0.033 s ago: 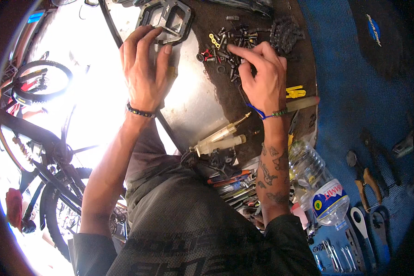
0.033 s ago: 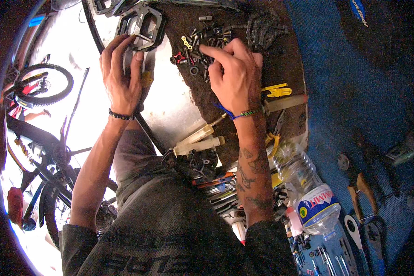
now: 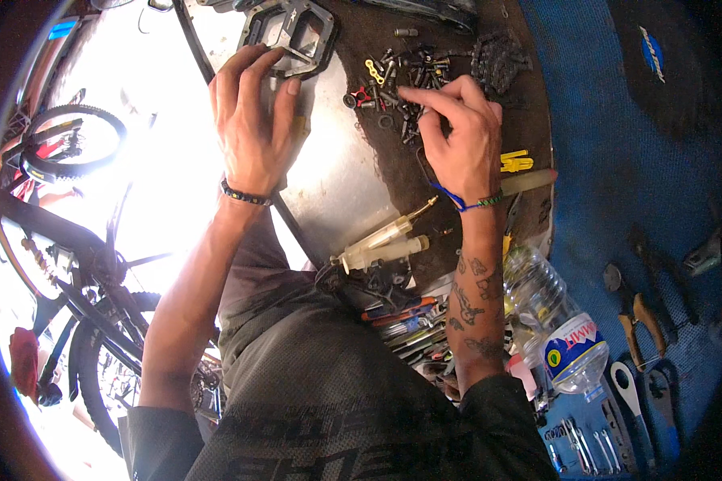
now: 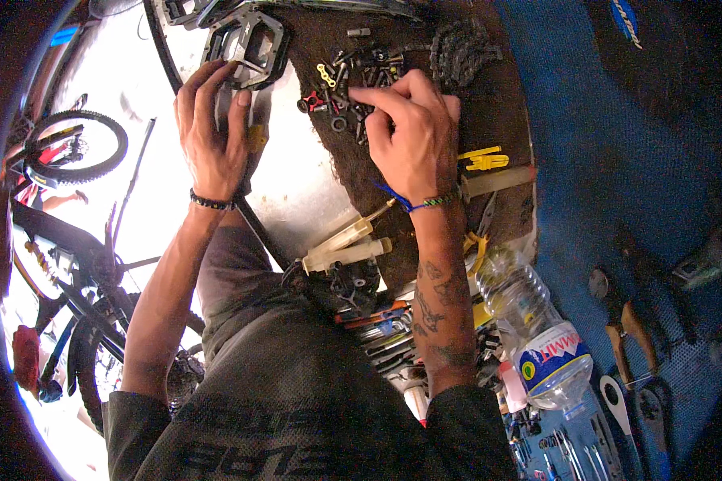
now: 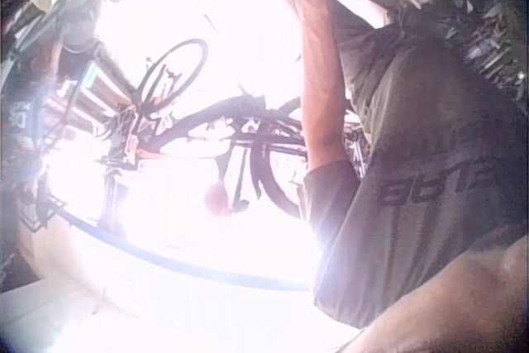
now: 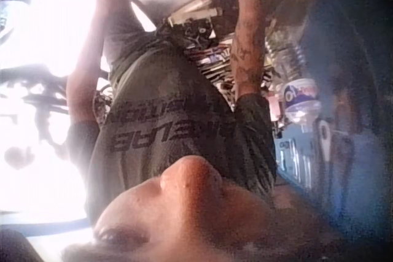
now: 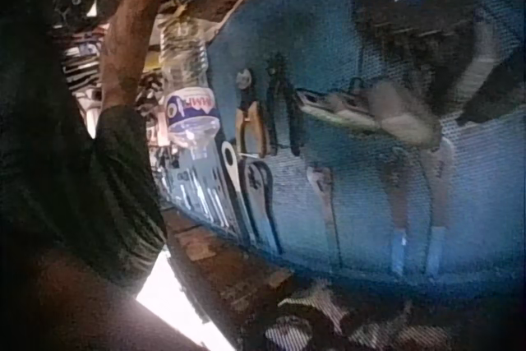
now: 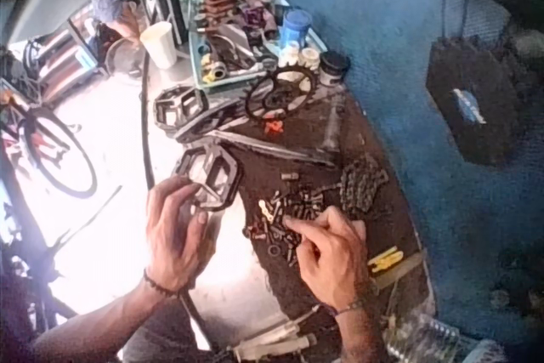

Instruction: The person selects small parts from a workbench, then uses a syringe to apply lubricant to the bicycle handlebar brake lever mechanism. They manipulate the lever and handlebar area, then return to the workbench to organize tools and parts.

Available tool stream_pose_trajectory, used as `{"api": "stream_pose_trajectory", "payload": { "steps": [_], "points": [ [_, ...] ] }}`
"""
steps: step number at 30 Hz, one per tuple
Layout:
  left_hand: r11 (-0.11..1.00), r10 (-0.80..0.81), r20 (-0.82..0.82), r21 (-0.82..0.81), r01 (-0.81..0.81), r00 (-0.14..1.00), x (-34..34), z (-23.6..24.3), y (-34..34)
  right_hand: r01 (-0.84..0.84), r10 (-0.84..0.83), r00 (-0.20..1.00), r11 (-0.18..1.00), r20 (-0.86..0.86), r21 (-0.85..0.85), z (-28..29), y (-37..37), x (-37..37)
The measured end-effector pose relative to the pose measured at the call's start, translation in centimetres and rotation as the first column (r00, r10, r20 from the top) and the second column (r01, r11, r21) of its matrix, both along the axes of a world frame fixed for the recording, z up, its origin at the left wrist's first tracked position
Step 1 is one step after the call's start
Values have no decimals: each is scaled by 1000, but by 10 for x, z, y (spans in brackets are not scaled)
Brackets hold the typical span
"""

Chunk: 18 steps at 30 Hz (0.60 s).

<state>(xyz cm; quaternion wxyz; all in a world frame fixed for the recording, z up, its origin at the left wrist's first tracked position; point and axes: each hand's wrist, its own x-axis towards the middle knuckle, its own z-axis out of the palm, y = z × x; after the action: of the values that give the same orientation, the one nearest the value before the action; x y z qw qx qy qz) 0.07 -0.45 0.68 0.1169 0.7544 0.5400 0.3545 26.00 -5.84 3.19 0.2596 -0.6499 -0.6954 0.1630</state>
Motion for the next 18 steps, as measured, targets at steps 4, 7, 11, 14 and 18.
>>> {"api": "stream_pose_trajectory", "payload": {
  "steps": [4, 7, 11, 14, 18],
  "points": [
    [1000, 5, 5, -2, -5, 1000, -2, -1, 0, 119, -119, 992, 993, -36, -18, 8, 0, 0],
    [1000, -4, 31, 22, 3, 1000, 1, -5, 4, 177, -176, 984, 983, 25, -47, 4, 7, -1],
    [1000, -5, 22, 15, 5, 1000, 1, -5, 5, 107, -107, 990, 994, 87, 0, -5, 7, -8],
    [1000, -8, 19, 4, 8, 1000, 1, -4, 5, 50, -51, 998, 998, -29, -25, -3, 5, -4],
    [1000, -5, 13, 7, 5, 1000, 1, -4, 5, 194, -196, 980, 980, -40, -47, -2, 0, -2]
  ]
}}
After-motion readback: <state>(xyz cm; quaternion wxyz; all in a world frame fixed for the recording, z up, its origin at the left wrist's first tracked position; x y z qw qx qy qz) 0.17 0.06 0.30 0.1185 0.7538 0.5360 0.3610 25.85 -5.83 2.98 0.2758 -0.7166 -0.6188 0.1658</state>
